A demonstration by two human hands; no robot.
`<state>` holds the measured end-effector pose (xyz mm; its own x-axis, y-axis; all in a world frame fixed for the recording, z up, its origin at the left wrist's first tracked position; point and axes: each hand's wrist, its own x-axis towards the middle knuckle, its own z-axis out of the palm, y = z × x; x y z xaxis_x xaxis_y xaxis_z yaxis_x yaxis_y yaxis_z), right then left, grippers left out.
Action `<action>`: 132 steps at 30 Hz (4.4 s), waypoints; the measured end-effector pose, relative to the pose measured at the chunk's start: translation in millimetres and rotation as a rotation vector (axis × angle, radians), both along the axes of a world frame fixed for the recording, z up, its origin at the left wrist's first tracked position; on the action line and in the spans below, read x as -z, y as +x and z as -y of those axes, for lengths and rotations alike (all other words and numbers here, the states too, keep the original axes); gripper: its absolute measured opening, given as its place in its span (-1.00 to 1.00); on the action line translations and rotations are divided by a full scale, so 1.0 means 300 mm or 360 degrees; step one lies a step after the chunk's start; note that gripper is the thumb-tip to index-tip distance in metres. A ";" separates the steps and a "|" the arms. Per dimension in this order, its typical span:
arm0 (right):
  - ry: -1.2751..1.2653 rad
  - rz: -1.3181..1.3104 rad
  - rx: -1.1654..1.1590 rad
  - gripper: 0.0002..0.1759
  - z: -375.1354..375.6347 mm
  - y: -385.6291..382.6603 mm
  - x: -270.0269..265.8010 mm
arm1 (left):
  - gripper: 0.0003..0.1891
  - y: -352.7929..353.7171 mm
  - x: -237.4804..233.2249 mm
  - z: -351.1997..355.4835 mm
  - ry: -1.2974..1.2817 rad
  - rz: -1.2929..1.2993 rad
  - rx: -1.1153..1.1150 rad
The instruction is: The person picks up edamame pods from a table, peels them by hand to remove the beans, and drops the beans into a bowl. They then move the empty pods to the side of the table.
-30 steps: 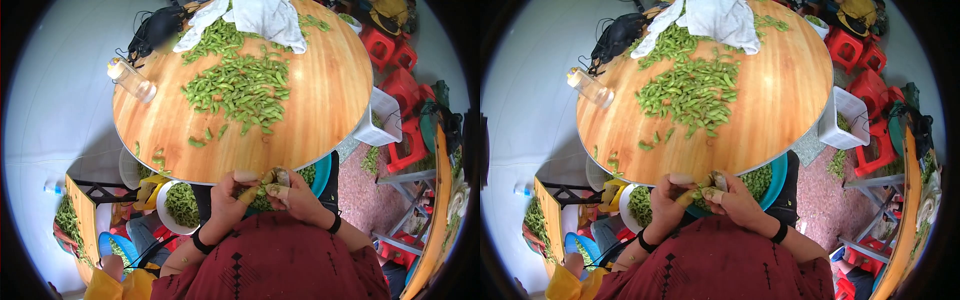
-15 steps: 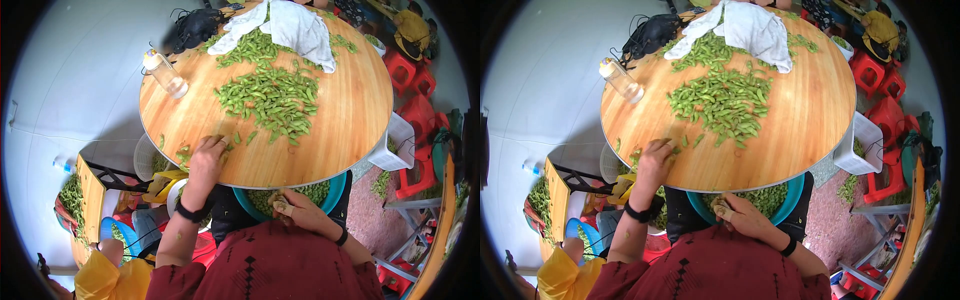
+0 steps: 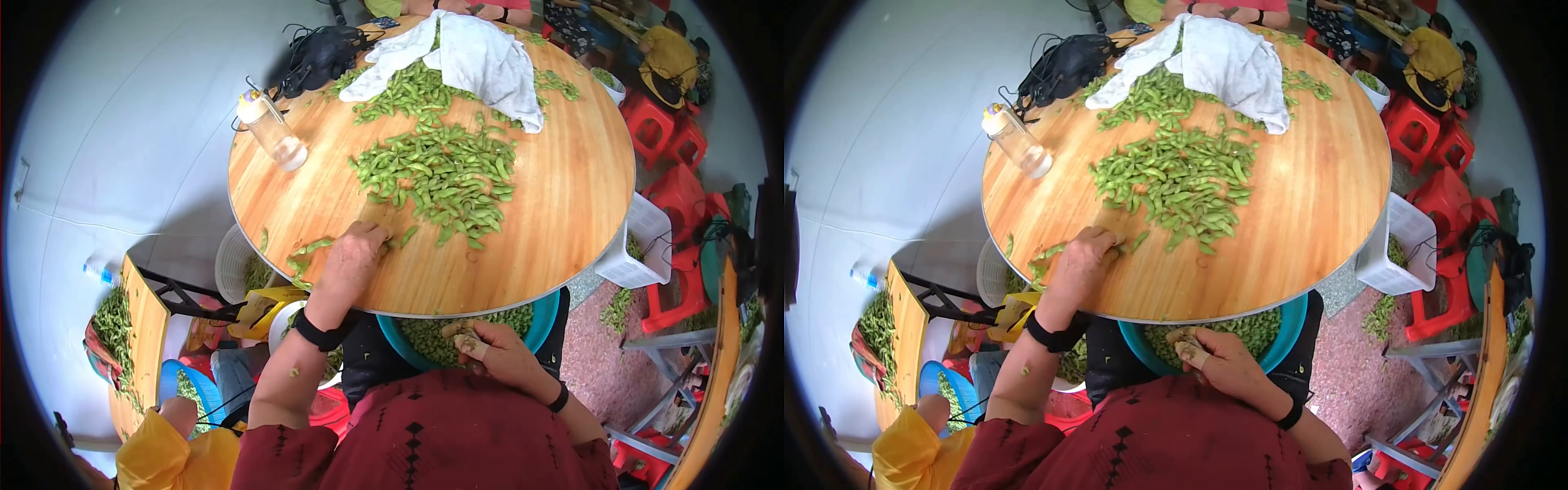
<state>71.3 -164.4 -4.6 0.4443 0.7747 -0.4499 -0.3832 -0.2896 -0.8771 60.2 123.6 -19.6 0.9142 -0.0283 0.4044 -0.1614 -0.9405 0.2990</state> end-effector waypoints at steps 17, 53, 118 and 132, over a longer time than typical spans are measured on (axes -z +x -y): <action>0.0286 0.1445 0.0106 -0.80 -0.015 0.014 -0.004 | -0.85 -0.166 -0.168 0.317 -0.0617 -0.0283 0.0319; 0.0401 0.0726 0.0361 -0.87 -0.019 -0.007 0.072 | -0.72 -0.195 -0.042 0.392 -0.0527 0.0214 0.0261; 0.0553 0.0086 0.0359 -0.77 0.024 0.003 0.017 | -0.55 -0.191 -0.081 0.402 -0.0939 -0.0202 0.0415; 0.0644 -0.0859 0.0321 -0.79 0.029 0.021 0.024 | -0.60 -0.193 -0.006 0.367 -0.3119 -0.1282 0.0400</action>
